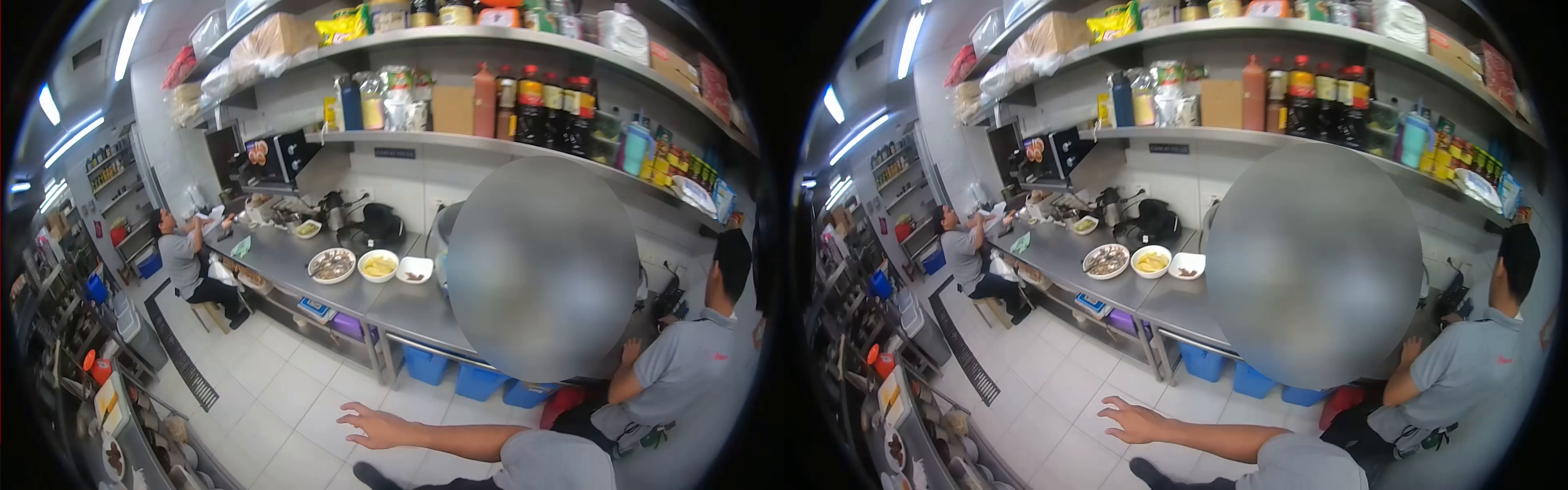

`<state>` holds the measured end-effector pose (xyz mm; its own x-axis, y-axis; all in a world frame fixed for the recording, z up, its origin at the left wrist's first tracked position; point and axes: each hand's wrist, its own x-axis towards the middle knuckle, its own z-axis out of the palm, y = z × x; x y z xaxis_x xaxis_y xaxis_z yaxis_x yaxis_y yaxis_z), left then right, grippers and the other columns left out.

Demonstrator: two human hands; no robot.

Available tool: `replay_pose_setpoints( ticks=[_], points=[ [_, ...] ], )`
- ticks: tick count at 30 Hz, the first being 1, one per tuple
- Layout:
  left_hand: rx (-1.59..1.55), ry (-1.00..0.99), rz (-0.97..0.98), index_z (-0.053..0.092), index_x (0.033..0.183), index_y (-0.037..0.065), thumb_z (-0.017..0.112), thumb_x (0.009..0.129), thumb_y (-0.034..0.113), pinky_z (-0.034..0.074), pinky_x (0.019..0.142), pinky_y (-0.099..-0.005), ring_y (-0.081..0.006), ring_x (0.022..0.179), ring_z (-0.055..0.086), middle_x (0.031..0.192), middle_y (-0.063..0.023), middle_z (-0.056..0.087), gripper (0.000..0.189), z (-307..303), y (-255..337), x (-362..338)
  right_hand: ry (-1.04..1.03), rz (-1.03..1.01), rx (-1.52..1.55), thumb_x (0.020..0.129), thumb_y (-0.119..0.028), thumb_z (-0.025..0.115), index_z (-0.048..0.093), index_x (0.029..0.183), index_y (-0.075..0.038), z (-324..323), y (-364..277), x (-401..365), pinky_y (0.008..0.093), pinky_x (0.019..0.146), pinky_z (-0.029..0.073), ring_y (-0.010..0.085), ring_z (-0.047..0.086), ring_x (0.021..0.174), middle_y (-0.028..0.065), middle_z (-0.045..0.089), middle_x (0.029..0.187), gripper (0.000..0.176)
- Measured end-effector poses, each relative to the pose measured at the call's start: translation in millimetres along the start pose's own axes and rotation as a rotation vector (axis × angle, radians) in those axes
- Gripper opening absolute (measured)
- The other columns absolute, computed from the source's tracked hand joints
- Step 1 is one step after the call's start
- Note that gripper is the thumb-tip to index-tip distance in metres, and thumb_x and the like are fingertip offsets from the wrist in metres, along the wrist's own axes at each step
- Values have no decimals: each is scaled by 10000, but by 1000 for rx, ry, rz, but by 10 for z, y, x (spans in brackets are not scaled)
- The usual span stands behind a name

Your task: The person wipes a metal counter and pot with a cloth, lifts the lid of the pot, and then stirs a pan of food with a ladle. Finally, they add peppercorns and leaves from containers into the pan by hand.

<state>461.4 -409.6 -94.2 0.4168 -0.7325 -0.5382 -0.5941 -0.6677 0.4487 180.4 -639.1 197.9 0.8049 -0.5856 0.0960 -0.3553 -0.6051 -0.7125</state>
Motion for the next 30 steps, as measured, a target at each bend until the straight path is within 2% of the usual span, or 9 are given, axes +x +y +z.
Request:
replay_pose_setpoints(
  ticks=[5, 11, 12, 15, 19, 21, 25, 29, 30],
  points=[
    [-50, -59, -20, 416, 1441, 38, 529, 928, 517, 324, 1086, -521, -376, 1261, 490, 1371, -199, 524, 712, -233, -82, 1120, -89, 59, -59, 951, -286, 609, 504, 1335, -85, 157, 285, 1120, 428, 949, 500, 333, 635, 1083, 154, 331, 1492, 446],
    [283, 83, 72, 513, 1408, 63, 434, 965, 562, 245, 1166, -534, -395, 1352, 429, 1468, -182, 478, 671, -837, -1213, 2073, 54, 110, -294, 900, -304, 678, 592, 1270, -77, 186, 789, 2297, 414, 954, 501, 312, 660, 1050, 200, 428, 1426, 443],
    [170, -136, -302, 521, 1391, 36, 406, 968, 573, 283, 1153, -510, -385, 1334, 457, 1452, -207, 485, 693, -1257, -1229, 2635, 41, 156, -149, 886, -296, 696, 600, 1264, -79, 210, 759, 2465, 409, 931, 513, 301, 673, 1011, 199, 432, 1426, 446],
    [30, 452, 28, 658, 1194, -5, 568, 921, 509, 382, 1081, -480, -414, 1189, 563, 1273, -257, 608, 589, -2287, -684, 3919, 8, 233, -7, 861, -275, 727, 614, 1249, -76, 167, 825, 3028, 396, 887, 533, 283, 693, 942, 196, 443, 1421, 450],
    [-185, 718, 96, 688, 1168, 28, 665, 876, 456, 352, 1119, -465, -465, 1311, 423, 1069, -266, 689, 519, -3457, 551, 4604, -31, 261, 26, 853, -278, 724, 607, 1258, -78, 347, 1333, 3891, 407, 860, 546, 299, 699, 934, 221, 422, 1436, 467],
    [-199, 762, 3, 667, 1191, 26, 662, 883, 429, 345, 1126, -510, -496, 1339, 370, 1185, -310, 627, 507, -3684, 693, 4866, -30, 249, 41, 844, -267, 734, 613, 1248, -69, 382, 1686, 4393, 400, 856, 547, 290, 699, 922, 219, 436, 1425, 466],
    [69, 449, -220, 607, 1281, 0, 467, 933, 599, 172, 1190, -526, -377, 1242, 554, 1239, -232, 639, 707, -3412, -165, 5109, -98, 177, 53, 844, -257, 735, 617, 1244, -67, 226, 2219, 5588, 401, 848, 549, 282, 698, 900, 210, 458, 1409, 459],
    [102, 54, -660, 597, 1295, 15, 412, 933, 630, 227, 1152, -574, -383, 1279, 522, 1328, -231, 584, 737, -2815, -797, 4271, -186, 132, 56, 844, -237, 735, 616, 1257, -60, -68, 2474, 7042, 398, 853, 546, 281, 697, 895, 209, 454, 1415, 464],
    [25, -4, -741, 632, 1245, 15, 449, 921, 617, 341, 1081, -590, -403, 1262, 530, 1350, -227, 570, 708, -2750, -798, 3949, -204, 110, 31, 843, -230, 737, 617, 1255, -50, -145, 2490, 7414, 396, 855, 543, 281, 695, 896, 208, 449, 1422, 465]
  ],
)
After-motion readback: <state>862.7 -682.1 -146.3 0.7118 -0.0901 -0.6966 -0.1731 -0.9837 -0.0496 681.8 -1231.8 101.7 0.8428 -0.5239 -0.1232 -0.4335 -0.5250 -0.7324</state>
